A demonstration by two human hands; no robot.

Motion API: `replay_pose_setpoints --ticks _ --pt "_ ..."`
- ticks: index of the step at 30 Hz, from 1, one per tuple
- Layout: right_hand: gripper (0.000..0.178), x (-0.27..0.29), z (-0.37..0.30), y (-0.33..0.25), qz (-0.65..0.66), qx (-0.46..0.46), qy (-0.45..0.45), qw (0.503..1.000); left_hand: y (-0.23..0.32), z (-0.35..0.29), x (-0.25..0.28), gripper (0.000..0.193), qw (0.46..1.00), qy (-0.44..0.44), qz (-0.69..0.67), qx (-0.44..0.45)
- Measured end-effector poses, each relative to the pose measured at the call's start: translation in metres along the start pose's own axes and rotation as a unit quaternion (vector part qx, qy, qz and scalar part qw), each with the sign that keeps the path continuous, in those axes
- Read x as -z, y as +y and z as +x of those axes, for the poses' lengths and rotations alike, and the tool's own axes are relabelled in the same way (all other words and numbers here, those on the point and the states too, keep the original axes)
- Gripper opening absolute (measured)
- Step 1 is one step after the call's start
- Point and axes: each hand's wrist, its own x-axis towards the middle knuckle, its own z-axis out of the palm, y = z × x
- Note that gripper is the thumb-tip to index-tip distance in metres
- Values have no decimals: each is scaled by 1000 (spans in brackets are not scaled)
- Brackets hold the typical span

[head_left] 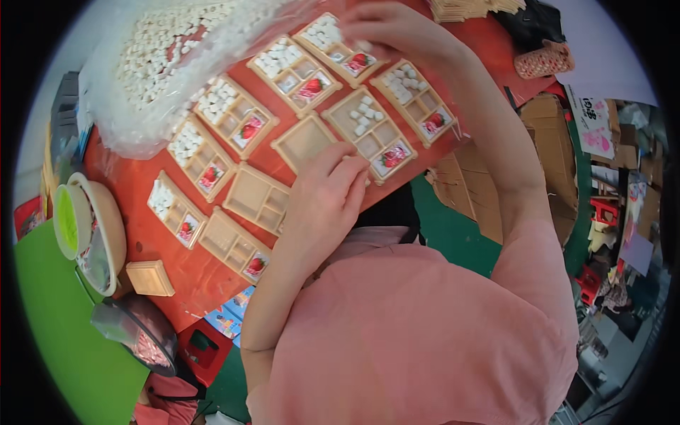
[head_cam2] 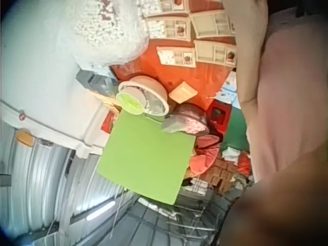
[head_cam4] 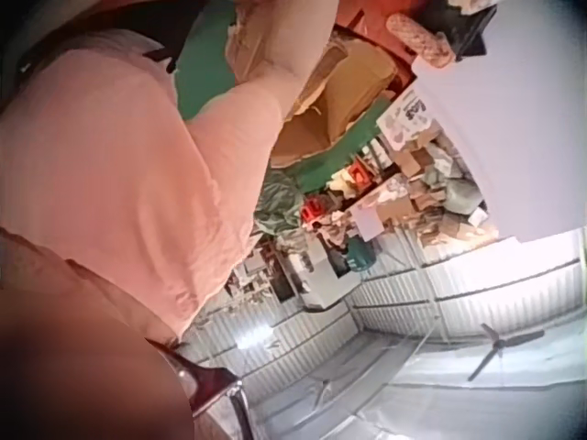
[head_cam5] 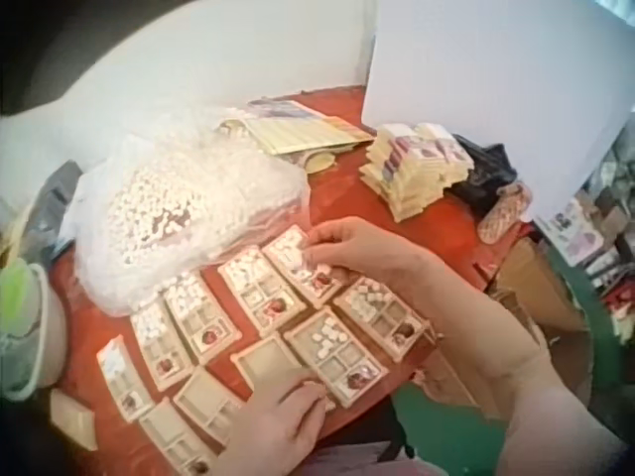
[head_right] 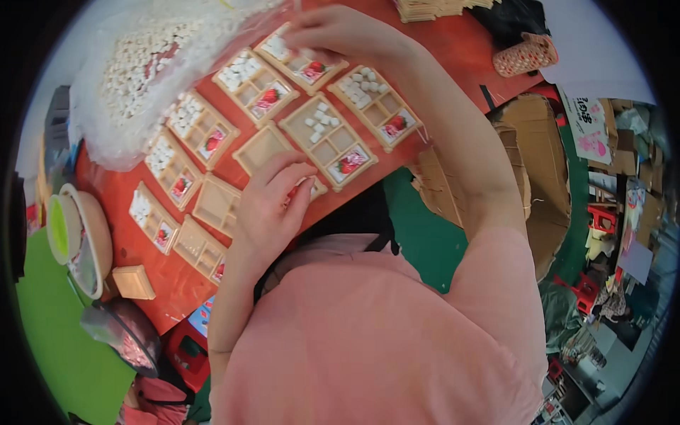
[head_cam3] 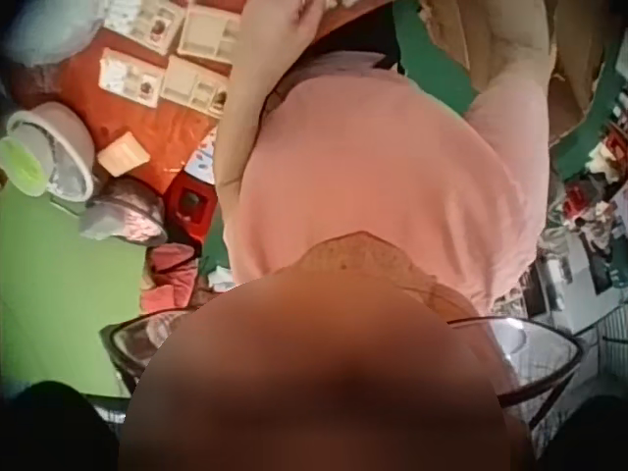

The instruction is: Sorting and placing small white plastic components into wooden trays and packing them.

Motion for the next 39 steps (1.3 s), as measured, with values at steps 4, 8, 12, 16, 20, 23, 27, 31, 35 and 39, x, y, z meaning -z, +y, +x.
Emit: replay_pose_setpoints --ticks 4,8,12,16,20,23,27,31,35,39 --pt "28 26 -80 34 -9 -104 72 992 7 32 -36 15 998 9 8 -57" --pt "25 15 -105 51 -108 -99 126 981 7 62 -62 20 993 13 59 -98" --pt "22 9 -116 59 -217 8 188 958 -10 86 -80 26 980 33 140 -138" --pt "24 16 -124 71 -103 -42 209 972 -10 95 -89 30 972 24 186 -143" --pt "24 16 -128 70 -108 -11 262 959 -2 96 -91 35 969 -12 202 -141" --pt "24 19 -126 74 -44 -7 279 959 3 94 -96 38 964 -13 220 -151" --pt "24 11 -124 81 -21 3 281 960 15 88 -105 45 949 -48 263 -169" --pt "21 3 -120 86 -63 19 301 951 11 84 -111 56 918 -67 345 -184" --pt "19 -4 -116 85 -167 34 302 938 8 84 -114 60 925 -74 329 -173" --pt "19 -1 -109 95 -96 47 343 933 6 88 -107 52 940 -61 289 -172"
